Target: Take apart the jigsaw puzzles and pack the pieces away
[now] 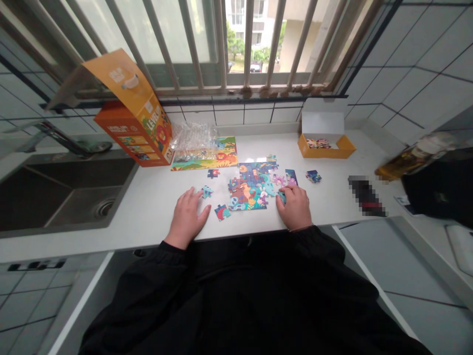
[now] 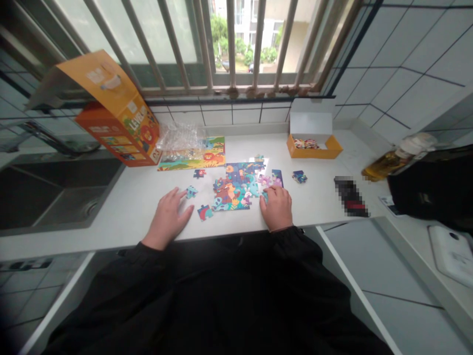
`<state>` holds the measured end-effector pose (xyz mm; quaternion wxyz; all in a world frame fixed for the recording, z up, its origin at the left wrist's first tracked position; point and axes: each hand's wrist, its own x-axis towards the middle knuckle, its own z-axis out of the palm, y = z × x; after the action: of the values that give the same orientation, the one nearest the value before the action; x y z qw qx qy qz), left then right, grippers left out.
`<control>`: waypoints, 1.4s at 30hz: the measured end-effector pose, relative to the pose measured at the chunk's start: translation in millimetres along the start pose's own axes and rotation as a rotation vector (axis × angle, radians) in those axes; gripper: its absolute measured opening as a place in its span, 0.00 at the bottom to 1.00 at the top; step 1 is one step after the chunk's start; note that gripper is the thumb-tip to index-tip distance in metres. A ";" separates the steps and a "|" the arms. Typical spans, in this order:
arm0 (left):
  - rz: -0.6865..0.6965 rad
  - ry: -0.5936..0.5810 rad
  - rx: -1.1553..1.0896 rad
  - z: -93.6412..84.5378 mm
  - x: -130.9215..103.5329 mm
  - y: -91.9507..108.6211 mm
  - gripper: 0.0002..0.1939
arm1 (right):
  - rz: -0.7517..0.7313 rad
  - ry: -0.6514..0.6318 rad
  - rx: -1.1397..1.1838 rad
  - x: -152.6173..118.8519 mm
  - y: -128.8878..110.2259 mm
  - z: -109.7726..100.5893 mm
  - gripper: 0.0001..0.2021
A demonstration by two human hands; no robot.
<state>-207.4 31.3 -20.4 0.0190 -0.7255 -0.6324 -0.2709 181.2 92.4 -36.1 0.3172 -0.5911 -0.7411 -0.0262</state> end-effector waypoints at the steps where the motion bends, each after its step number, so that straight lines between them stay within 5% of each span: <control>1: -0.023 -0.005 0.012 2.0 1.0 -2.9 0.25 | 0.005 0.002 -0.002 0.0 -0.2 -1.6 0.14; 6: -0.045 -0.040 -0.021 3.7 13.6 -8.7 0.18 | -0.039 0.047 0.042 -2.2 -18.6 -8.8 0.17; 9: -0.075 -0.027 -0.068 -0.5 20.8 -8.6 0.12 | -0.200 0.013 0.204 -12.2 -58.2 -2.5 0.15; 15: 0.021 -0.076 -0.124 -5.3 18.3 -7.9 0.11 | -0.531 -0.256 0.314 -42.9 -139.2 24.2 0.26; 18: 0.087 -0.120 -0.099 -6.8 10.4 -8.0 0.14 | -0.576 -0.301 0.295 -53.2 -143.4 27.9 0.27; 25: 0.188 -0.175 -0.142 -23.0 -17.1 -9.3 0.15 | -0.709 -0.284 0.310 -64.0 -131.2 7.1 0.14; 29: 0.212 -0.194 -0.160 -32.0 -35.2 -5.3 0.14 | -0.667 -0.154 0.322 -48.8 -143.8 -1.9 0.13; 32: 0.216 -0.156 -0.182 -32.8 -44.8 -0.1 0.12 | -0.617 -0.093 0.263 -31.9 -162.2 9.0 0.11; 37: 0.164 -0.043 -0.199 -30.3 -51.2 4.7 0.09 | -0.615 -0.258 0.134 -17.3 -186.1 37.5 0.12; 42: 0.180 -0.104 -0.279 -36.5 -51.1 4.0 0.08 | -0.503 -0.286 0.208 -16.1 -187.4 42.1 0.10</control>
<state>-219.9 -29.3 -9.3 -0.0906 -0.7878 -0.5213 -0.3154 -3.0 39.9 -14.7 0.2521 -0.3512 -0.9000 0.0555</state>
